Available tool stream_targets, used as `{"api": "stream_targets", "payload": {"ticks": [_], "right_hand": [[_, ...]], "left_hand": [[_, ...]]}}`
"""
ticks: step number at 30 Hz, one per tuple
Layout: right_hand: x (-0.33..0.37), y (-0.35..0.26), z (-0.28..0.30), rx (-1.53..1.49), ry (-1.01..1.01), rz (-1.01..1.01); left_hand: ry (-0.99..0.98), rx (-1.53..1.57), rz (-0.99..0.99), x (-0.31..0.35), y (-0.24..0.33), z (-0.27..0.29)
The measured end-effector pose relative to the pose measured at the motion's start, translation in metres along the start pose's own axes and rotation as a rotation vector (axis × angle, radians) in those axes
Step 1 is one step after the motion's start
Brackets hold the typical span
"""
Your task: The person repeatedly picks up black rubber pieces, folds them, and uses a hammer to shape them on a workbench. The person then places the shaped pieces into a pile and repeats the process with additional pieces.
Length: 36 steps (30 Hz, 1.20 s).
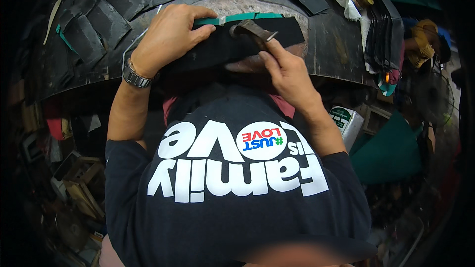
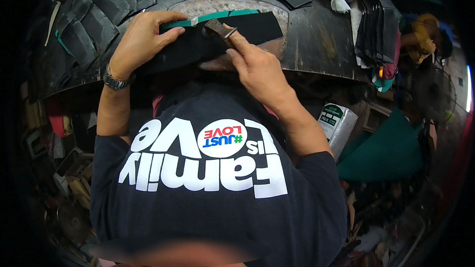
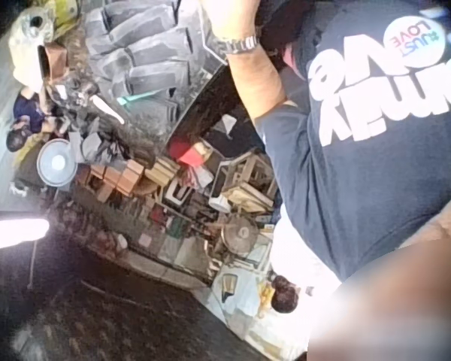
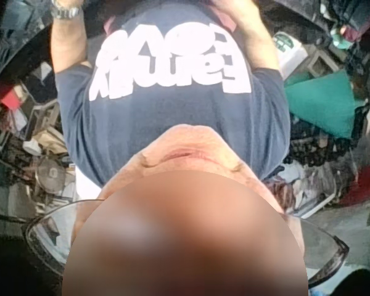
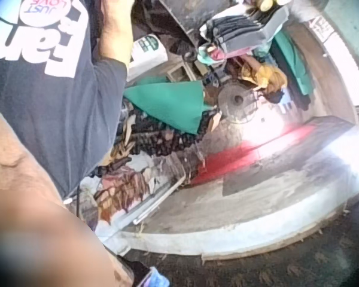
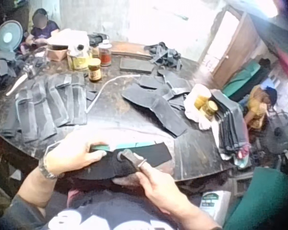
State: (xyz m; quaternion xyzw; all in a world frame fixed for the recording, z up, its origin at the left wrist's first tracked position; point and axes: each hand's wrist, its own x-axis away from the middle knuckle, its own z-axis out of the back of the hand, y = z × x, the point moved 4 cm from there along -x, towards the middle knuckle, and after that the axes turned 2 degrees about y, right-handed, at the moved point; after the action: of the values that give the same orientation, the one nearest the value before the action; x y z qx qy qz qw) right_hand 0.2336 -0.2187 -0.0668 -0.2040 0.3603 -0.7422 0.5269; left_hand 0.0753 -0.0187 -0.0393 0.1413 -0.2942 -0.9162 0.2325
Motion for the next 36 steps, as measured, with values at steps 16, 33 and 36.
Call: {"api": "stream_targets", "payload": {"ticks": [16,33,36], "right_hand": [[0.039,0.027,0.064,-0.019,0.363,0.021],[0.003,0.005,0.023,0.211,-0.07,-0.071],[-0.002,0.003,0.021,0.248,-0.105,-0.082]], "left_hand": [[0.097,0.209,-0.255,-0.088,0.025,-0.098],[0.009,0.292,-0.153,-0.05,-0.035,-0.047],[0.046,0.295,-0.095,-0.031,-0.052,-0.033]]}}
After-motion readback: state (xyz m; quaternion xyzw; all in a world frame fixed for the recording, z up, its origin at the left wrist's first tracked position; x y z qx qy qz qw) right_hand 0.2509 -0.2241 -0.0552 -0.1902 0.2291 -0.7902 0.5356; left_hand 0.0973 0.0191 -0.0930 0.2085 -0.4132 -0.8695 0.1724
